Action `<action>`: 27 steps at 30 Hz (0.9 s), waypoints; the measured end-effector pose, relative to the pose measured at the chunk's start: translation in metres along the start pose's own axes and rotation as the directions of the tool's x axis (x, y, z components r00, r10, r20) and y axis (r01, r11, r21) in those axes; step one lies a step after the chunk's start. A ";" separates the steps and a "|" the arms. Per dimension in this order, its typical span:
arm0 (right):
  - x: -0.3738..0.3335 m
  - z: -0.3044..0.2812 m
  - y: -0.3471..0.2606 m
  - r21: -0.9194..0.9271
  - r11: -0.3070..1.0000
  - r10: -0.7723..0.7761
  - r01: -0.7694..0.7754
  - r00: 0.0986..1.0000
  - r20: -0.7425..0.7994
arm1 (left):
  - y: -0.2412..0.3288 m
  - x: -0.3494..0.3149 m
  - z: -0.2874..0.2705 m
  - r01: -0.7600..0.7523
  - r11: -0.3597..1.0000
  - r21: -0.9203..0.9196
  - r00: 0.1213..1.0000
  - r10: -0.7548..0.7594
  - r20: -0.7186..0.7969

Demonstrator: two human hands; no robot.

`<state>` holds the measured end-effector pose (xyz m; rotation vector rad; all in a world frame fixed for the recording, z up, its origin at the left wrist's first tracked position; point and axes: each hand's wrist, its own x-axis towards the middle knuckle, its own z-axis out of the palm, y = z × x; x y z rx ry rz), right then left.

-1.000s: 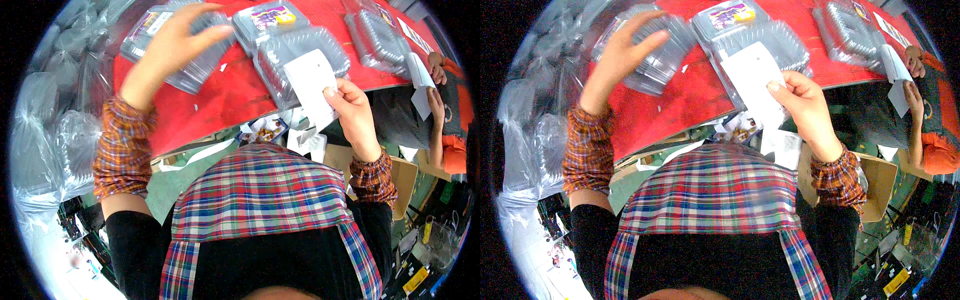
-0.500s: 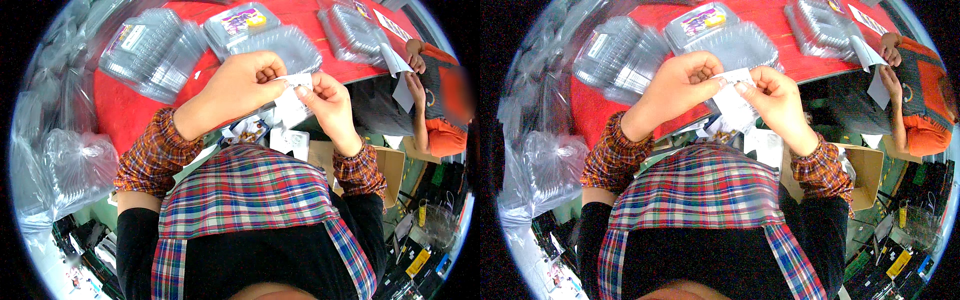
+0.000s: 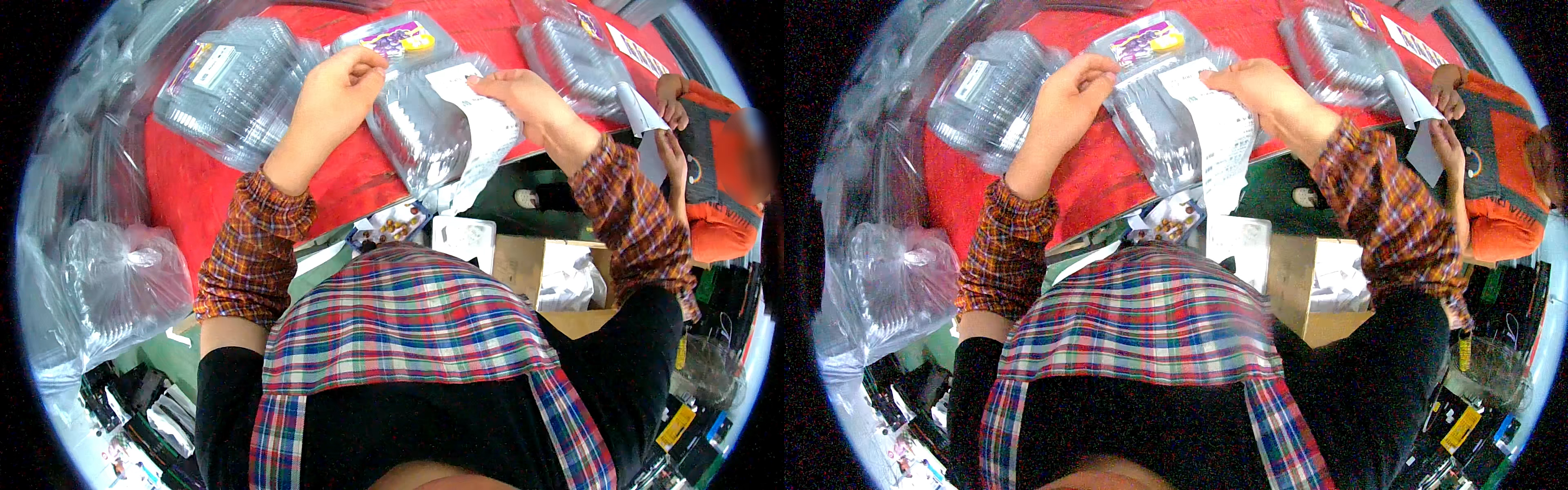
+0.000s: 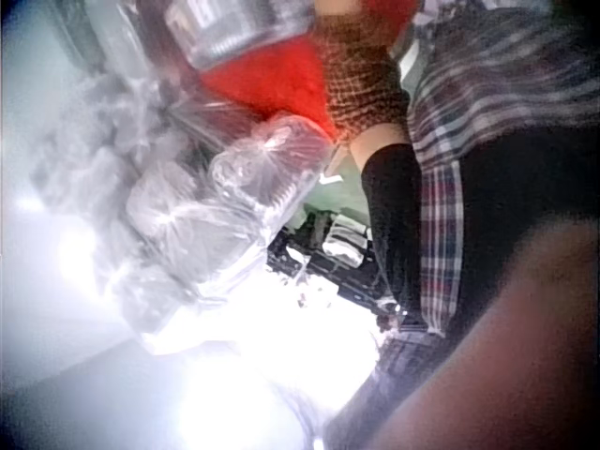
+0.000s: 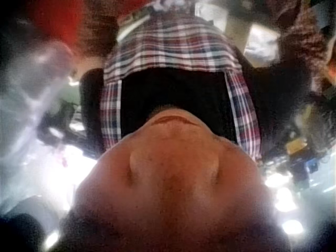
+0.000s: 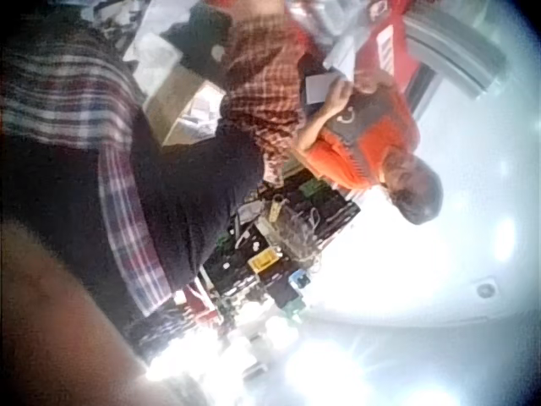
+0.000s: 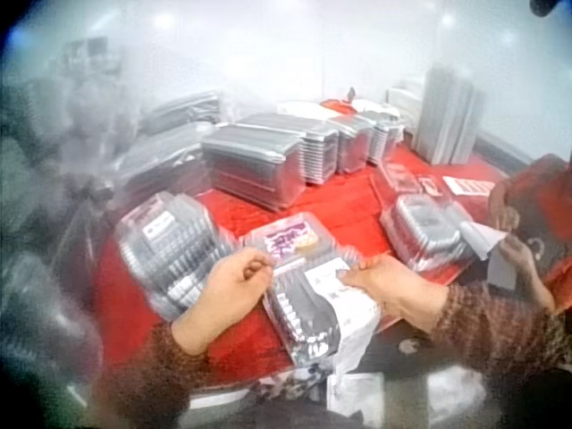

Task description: The person stands at a red table and repeatedly picks up clear plastic containers, peels labels from a sheet, and sticks them onto the containers. Another person in an orange shirt is visible in the background performing a similar task.

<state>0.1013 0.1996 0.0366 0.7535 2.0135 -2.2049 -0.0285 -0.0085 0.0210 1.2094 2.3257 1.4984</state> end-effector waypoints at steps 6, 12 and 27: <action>0.019 -0.003 0.000 -0.107 0.990 0.095 -0.097 0.995 -0.020 | -0.012 0.004 0.012 -0.255 0.933 0.255 0.962 0.270 -0.028; 0.029 -0.005 0.000 -0.231 0.962 0.138 -0.142 0.990 -0.035 | -0.013 0.017 0.044 -0.392 0.861 0.323 0.907 0.421 -0.022; 0.010 -0.014 -0.035 -0.715 0.690 -0.180 0.115 0.984 -0.015 | -0.024 0.016 0.060 -0.296 0.839 0.455 0.954 0.238 0.183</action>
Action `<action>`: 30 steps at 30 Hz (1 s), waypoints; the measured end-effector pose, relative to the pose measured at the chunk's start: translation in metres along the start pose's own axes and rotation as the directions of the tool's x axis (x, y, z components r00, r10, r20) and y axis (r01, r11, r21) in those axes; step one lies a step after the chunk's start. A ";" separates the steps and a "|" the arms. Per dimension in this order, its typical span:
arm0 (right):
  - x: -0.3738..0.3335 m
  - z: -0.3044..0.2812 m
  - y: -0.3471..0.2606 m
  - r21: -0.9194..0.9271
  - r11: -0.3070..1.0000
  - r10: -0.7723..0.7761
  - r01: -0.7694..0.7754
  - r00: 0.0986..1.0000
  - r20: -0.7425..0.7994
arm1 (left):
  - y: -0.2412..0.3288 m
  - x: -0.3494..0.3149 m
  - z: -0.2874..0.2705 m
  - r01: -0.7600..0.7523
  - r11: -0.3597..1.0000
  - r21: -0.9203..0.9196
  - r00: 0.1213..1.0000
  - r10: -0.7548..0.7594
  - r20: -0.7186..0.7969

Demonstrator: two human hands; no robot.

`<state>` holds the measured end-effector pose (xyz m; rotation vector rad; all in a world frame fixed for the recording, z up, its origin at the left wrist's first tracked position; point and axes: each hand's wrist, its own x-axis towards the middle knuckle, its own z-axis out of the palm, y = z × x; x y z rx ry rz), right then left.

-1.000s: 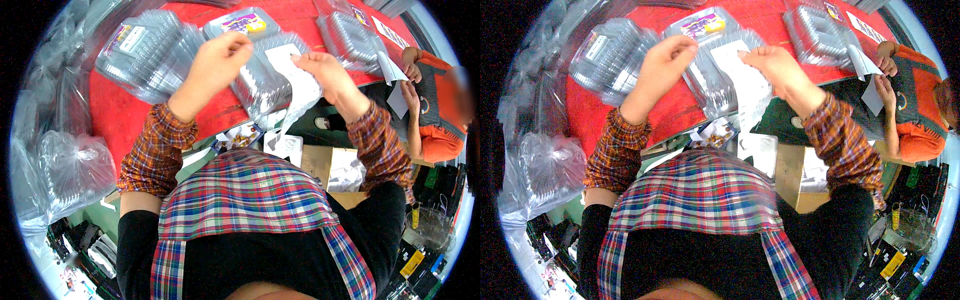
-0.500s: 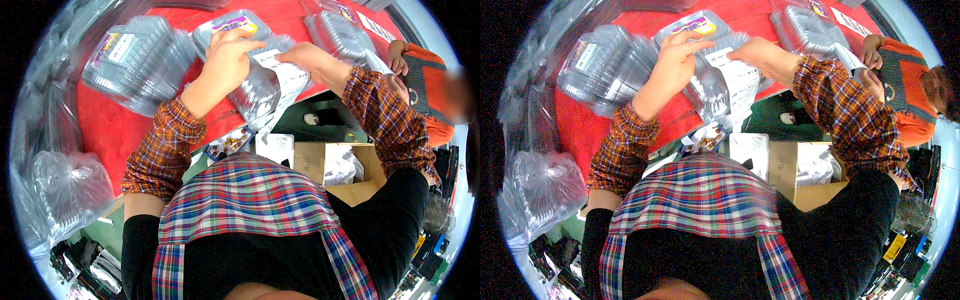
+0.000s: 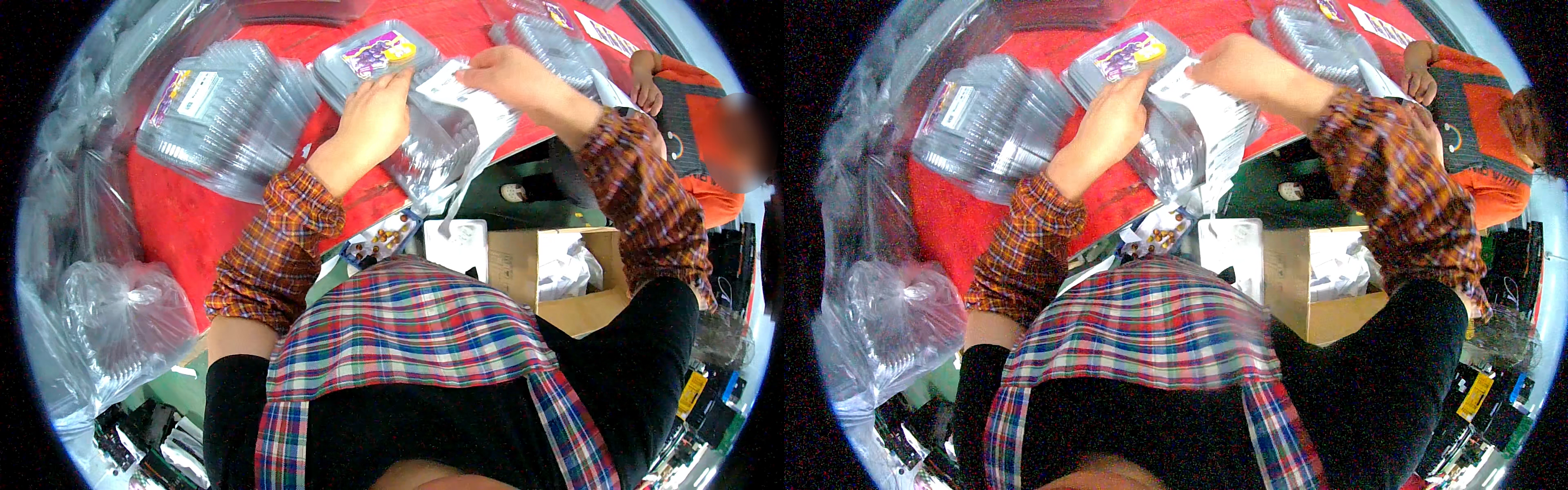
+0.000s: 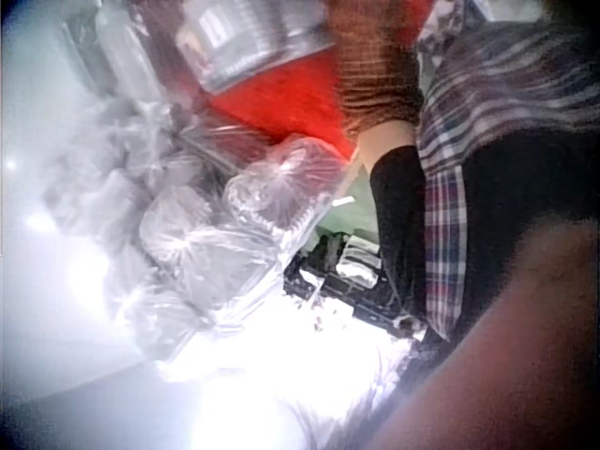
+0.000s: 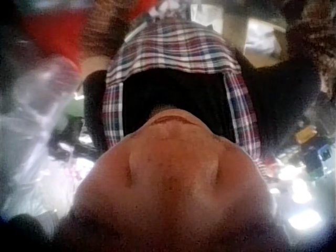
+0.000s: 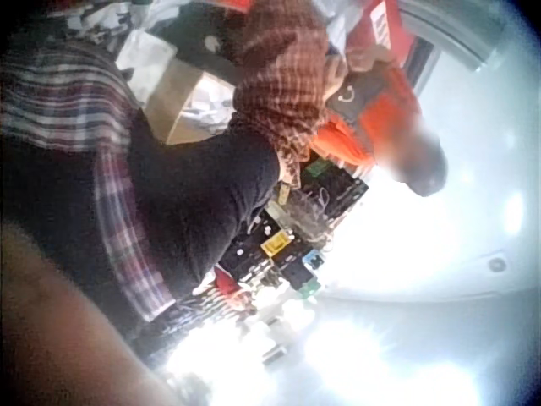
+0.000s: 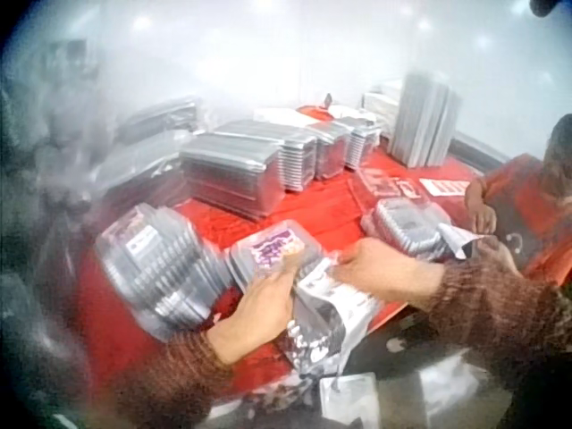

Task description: The person stands at a red table and repeatedly picks up clear plastic containers, peels labels from a sheet, and sticks them onto the containers. Another person in an orange shirt is visible in the background performing a similar task.

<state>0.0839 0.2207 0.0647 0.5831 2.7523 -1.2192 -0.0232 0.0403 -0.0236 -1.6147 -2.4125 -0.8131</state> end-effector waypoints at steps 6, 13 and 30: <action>0.000 0.000 0.017 -0.074 0.997 0.019 -0.015 0.998 0.053 | 0.002 0.001 0.002 0.037 0.998 -0.047 0.999 -0.038 -0.019; 0.012 0.016 0.019 0.065 0.985 0.154 -0.158 0.986 0.062 | 0.005 -0.001 -0.001 -0.052 0.995 -0.085 0.996 0.045 -0.083; 0.032 0.011 0.060 0.096 0.995 -0.019 -0.007 0.964 0.264 | 0.013 -0.004 -0.007 -0.022 1.000 -0.022 0.998 0.023 0.052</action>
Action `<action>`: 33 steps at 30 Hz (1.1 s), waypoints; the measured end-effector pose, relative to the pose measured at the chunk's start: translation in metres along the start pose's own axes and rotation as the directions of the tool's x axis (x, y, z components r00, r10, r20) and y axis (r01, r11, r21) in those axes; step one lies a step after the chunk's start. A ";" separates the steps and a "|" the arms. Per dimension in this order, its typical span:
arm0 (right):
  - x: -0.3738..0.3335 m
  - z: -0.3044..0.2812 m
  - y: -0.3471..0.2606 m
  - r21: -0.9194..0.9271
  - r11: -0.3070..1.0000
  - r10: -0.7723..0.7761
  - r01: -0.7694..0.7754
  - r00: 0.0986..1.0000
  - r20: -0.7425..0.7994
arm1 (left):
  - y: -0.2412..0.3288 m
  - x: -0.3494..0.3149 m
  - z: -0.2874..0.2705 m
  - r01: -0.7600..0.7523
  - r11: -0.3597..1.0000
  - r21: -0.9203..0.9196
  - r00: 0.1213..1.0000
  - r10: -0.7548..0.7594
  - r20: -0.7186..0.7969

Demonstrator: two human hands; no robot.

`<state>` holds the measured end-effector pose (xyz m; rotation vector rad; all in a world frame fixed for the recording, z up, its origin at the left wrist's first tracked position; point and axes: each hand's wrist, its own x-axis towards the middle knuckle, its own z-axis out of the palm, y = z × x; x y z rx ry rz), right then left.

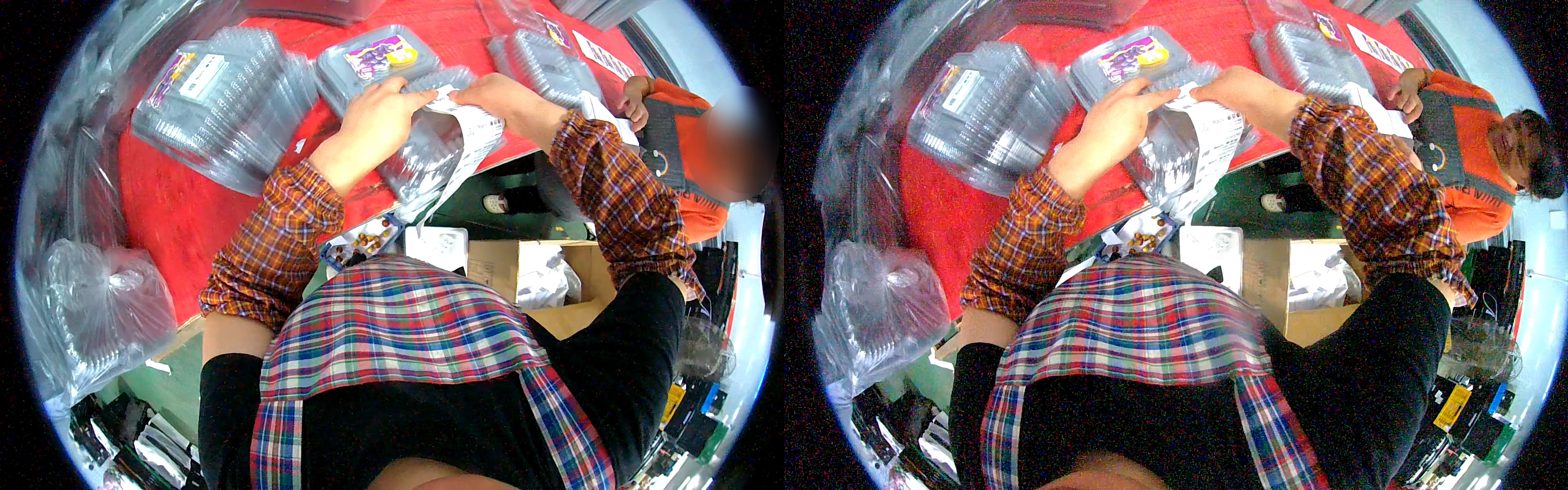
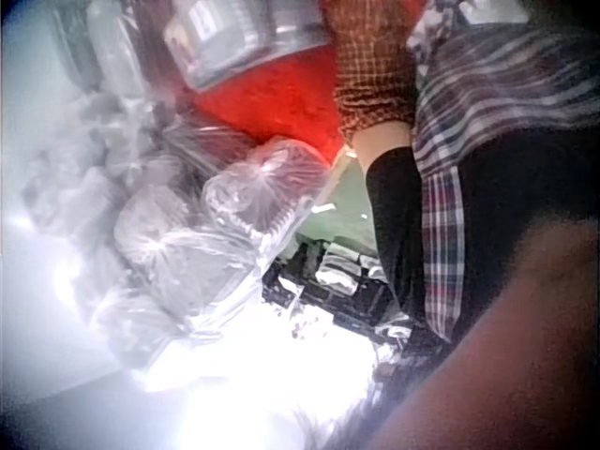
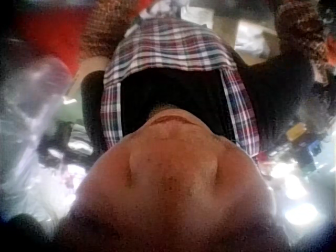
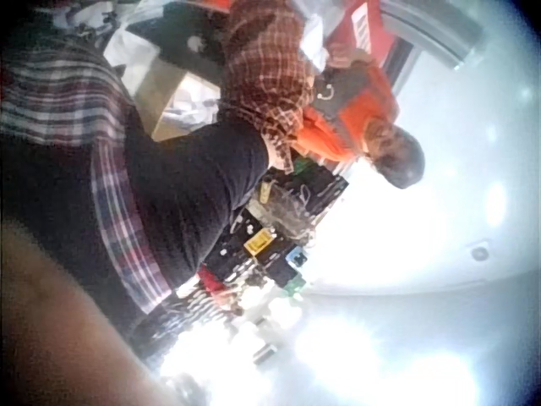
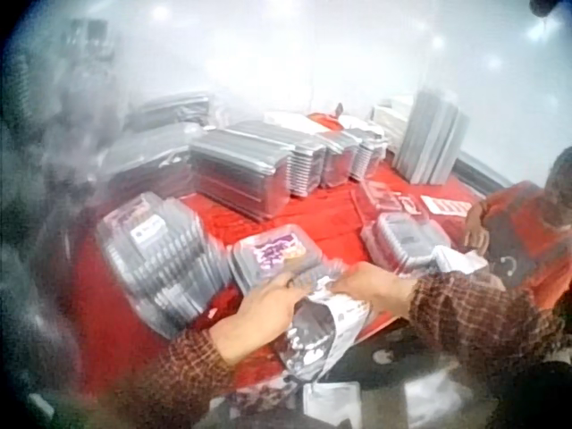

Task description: The person stands at a red table and repeatedly picks up clear plastic containers, peels labels from a sheet, and sticks them onto the containers. Another person in an orange shirt is visible in the background performing a similar task.

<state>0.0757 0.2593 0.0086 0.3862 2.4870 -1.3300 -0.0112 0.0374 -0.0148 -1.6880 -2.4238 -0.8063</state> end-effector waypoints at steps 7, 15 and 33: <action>-0.120 0.017 0.009 0.596 0.761 0.240 -0.257 0.965 0.109 | 0.017 0.001 -0.020 -0.204 0.922 0.328 0.976 0.219 -0.009; -0.160 0.070 0.073 0.893 0.449 0.284 -0.033 0.953 -0.108 | 0.046 0.030 -0.017 0.035 0.992 0.119 0.975 -0.060 0.212; -0.127 0.129 0.098 0.970 0.158 0.138 0.185 0.969 -0.207 | 0.018 0.035 -0.042 -0.032 0.988 0.149 0.975 -0.002 0.222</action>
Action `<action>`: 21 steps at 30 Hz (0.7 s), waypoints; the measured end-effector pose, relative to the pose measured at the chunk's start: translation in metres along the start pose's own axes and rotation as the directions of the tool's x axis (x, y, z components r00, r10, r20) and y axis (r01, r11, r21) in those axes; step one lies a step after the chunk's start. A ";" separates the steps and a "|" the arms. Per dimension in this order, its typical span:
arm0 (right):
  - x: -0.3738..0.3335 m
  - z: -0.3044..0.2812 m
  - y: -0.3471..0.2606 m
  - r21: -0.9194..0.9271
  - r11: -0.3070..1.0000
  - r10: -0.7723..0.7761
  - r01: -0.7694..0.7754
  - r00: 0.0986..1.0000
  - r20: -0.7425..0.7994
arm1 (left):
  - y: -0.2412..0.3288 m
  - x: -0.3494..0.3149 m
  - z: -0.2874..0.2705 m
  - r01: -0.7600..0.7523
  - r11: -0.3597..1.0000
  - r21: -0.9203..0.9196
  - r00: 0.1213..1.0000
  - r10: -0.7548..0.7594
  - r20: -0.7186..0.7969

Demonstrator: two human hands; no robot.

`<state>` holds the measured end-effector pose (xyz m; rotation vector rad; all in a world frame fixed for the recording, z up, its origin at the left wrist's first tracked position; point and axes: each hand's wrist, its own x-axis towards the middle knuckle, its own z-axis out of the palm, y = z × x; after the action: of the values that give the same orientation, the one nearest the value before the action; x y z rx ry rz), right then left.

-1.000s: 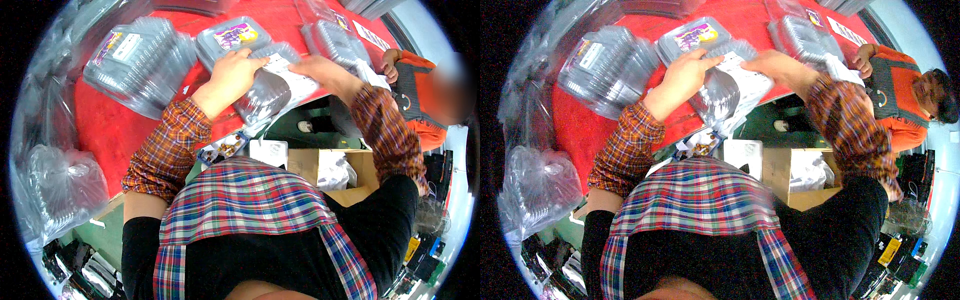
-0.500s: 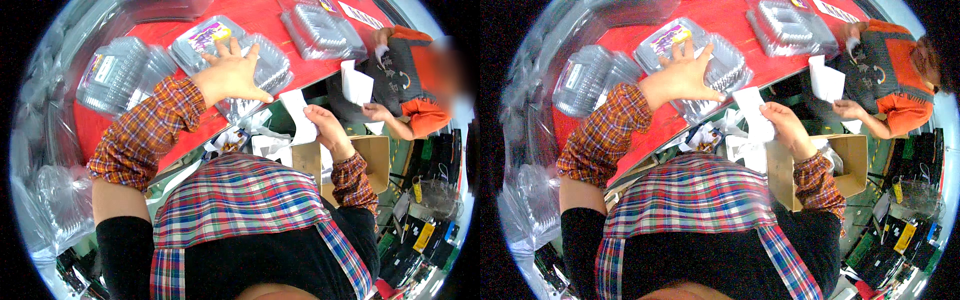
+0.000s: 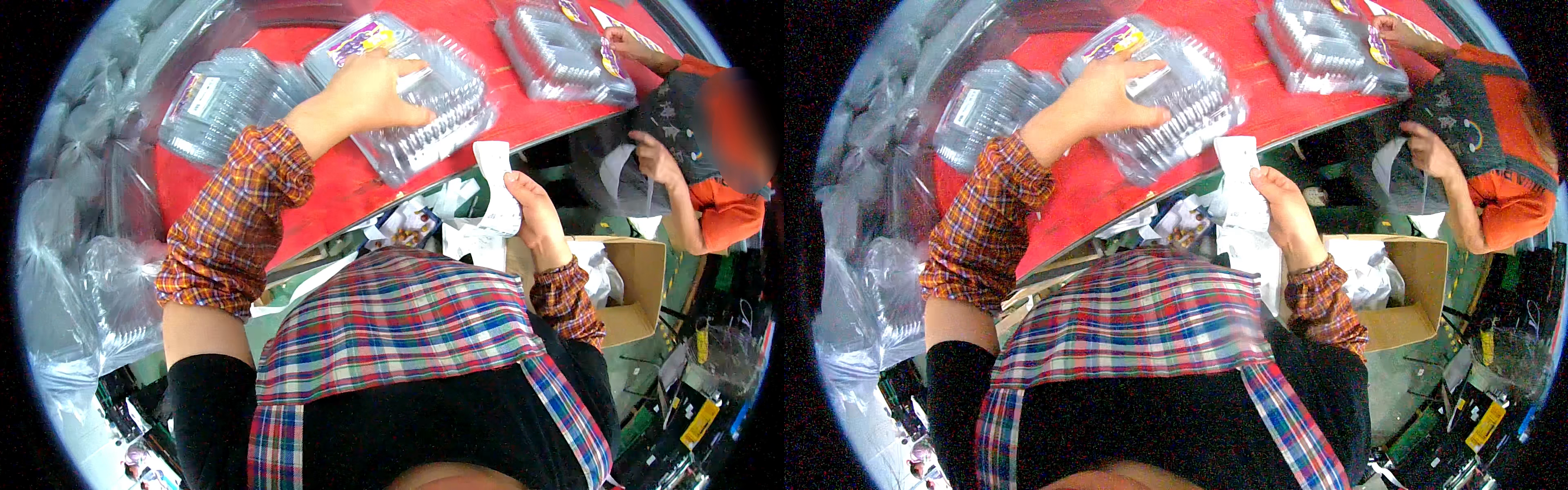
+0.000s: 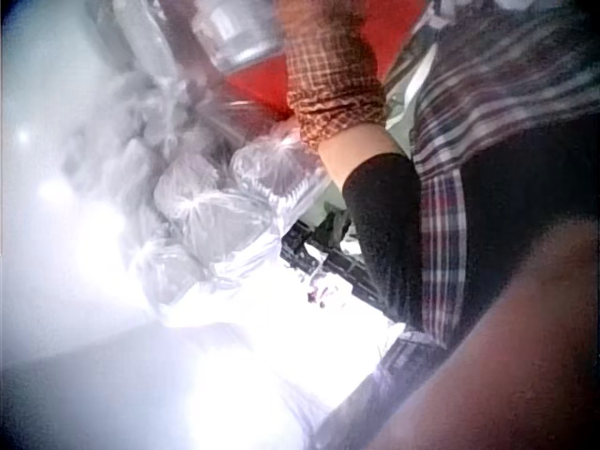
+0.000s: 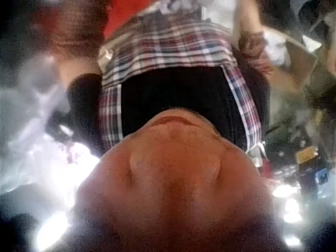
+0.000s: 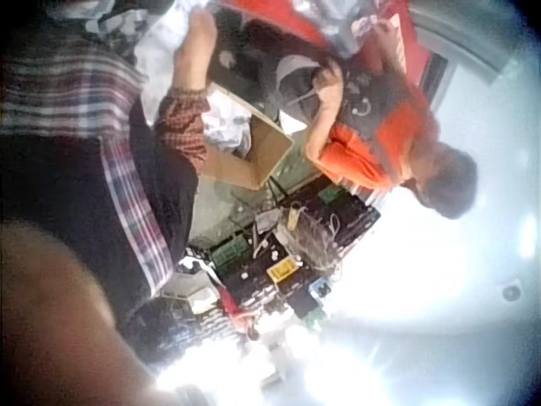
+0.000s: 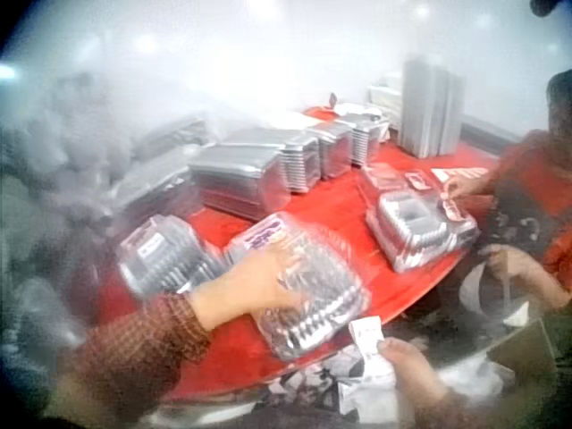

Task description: The person stands at a red table and repeatedly picks up clear plastic containers, peels labels from a sheet, and sticks them onto the containers. Another person in an orange shirt is visible in the background performing a similar task.

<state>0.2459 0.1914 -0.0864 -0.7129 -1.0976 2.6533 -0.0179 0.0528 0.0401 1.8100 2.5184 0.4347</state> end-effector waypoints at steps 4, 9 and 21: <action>-0.001 0.017 -0.005 0.047 0.999 -0.014 0.016 0.998 -0.055 | 0.009 -0.011 -0.089 -0.079 0.942 -0.325 0.982 0.016 -0.190; -0.018 0.040 -0.004 -0.116 0.993 -0.021 0.028 0.998 0.062 | 0.021 -0.084 -0.240 0.144 0.986 0.079 0.892 -0.094 -0.443; -0.009 0.075 -0.012 -0.646 0.710 -0.275 0.282 0.955 0.115 | -0.137 -0.120 -0.117 0.353 0.878 0.323 0.930 -0.289 -0.229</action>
<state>0.2161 0.1512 -0.0287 -0.5622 -2.0034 1.9833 -0.1244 -0.1247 0.1031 1.4357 3.1214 0.1278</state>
